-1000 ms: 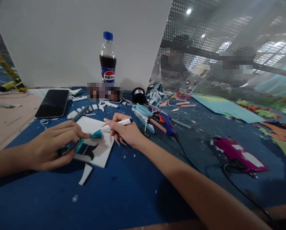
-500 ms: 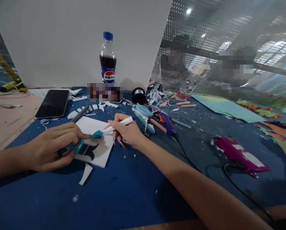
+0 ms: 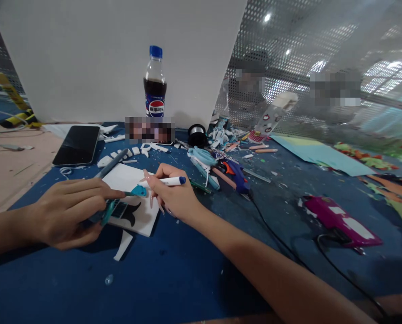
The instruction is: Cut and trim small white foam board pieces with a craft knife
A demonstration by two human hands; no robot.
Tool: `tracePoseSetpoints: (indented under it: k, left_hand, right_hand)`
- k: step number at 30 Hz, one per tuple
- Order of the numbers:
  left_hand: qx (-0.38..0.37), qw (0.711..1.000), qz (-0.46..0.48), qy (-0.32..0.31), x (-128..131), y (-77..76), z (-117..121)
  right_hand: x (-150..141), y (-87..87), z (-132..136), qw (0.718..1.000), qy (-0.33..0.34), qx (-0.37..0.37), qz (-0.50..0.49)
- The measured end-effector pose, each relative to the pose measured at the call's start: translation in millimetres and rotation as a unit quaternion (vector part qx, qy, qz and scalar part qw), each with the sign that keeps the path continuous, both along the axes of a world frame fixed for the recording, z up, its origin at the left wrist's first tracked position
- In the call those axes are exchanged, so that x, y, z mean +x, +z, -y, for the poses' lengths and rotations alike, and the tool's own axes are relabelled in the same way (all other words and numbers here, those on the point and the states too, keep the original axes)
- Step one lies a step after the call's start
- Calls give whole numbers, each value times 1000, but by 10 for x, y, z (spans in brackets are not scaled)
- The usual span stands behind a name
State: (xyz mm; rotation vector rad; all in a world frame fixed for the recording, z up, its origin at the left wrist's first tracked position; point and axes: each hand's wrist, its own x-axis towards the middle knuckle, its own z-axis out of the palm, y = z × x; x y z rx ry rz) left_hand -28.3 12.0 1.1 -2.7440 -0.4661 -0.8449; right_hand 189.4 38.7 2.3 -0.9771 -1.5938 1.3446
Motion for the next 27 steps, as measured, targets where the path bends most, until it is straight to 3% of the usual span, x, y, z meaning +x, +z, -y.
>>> tracePoseSetpoints:
  k: [27]
  left_hand:
    - [-3, 1000, 9, -14, 19, 37, 2]
  right_hand:
    - [-15, -16, -25, 999, 48, -4, -7]
